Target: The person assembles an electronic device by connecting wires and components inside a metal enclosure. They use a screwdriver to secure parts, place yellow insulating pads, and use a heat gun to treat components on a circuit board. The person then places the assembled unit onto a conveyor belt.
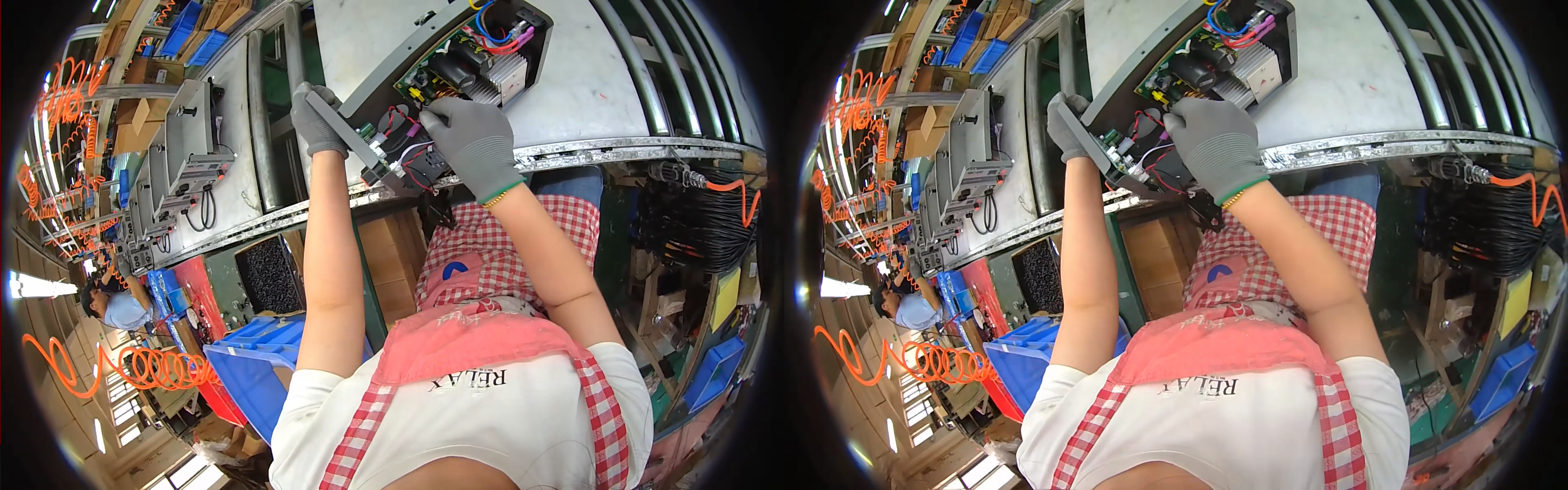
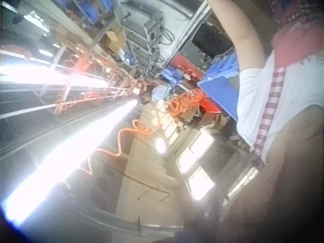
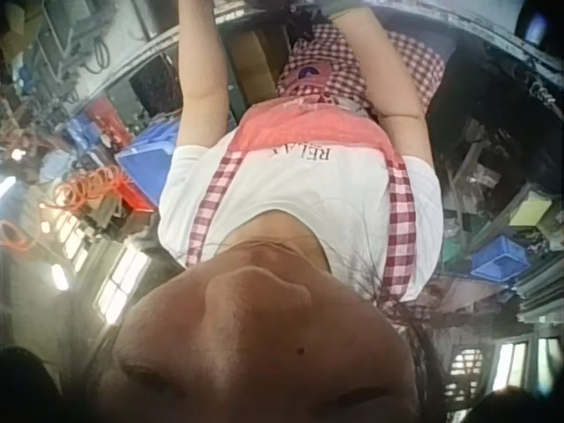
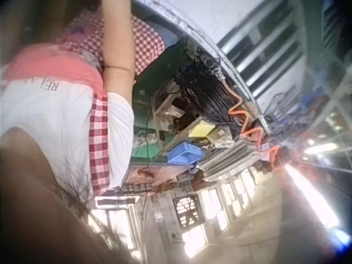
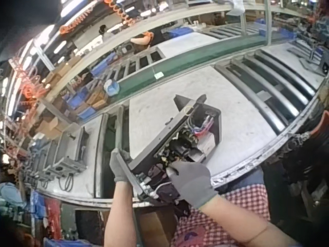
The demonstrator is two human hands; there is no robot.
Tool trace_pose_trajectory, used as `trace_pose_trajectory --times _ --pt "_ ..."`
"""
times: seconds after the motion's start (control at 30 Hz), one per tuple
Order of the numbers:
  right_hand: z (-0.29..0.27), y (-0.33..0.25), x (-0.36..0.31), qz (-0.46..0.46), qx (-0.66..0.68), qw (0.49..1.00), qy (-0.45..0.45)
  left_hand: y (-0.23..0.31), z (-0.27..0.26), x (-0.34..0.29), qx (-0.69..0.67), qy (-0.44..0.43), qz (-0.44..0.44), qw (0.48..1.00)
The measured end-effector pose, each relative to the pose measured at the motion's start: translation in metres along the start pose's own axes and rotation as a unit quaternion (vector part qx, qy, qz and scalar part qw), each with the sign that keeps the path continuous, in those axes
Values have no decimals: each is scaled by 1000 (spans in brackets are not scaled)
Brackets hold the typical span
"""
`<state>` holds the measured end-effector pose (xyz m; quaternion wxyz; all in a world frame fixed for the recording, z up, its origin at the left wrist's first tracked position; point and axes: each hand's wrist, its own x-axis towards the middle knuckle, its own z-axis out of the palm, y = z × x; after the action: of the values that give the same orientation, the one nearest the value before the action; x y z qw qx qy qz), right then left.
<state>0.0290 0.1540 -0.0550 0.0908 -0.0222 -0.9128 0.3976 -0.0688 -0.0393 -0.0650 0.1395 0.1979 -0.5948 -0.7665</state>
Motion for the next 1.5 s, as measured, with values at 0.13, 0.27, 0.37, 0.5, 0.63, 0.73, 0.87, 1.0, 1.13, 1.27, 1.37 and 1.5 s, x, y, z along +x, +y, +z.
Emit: trace_pose_trajectory --times 0.13,0.27,0.37,0.5,0.63,0.73,0.87,1.0,1.13,1.27,1.37,1.5 --pt "15 -3 6 64 -63 995 -30 -2 -3 3 -18 -13 1 1000" --pt "25 -7 1 88 -84 993 -7 -3 -6 3 8 -19 10 1000" --pt "35 -3 -6 75 -72 994 38 -10 -10 10 -15 -19 0 1000" --pt "37 -3 0 77 -94 991 54 -8 -10 9 20 -13 4 1000" --pt "41 -3 4 78 -84 991 71 -7 -7 6 11 -7 -5 1000" --pt "41 -2 4 80 -10 995 61 -17 -13 19 10 -3 -18 1000" --pt "30 3 4 176 401 897 -67 -31 -18 34 6 -10 -20 1000" --pt "7 15 6 217 698 655 -192 -35 -17 36 19 -11 -17 1000" --pt "2 19 -6 215 737 616 -179 -41 -21 43 42 -12 -13 999" --pt "2 16 -19 127 607 780 -90 -38 -23 40 41 -16 -16 999" --pt "3 31 -16 62 475 878 -11 -31 -19 33 20 -24 -28 999" --pt "-7 35 -17 127 558 814 -101 -26 -18 25 -5 -21 -31 999"
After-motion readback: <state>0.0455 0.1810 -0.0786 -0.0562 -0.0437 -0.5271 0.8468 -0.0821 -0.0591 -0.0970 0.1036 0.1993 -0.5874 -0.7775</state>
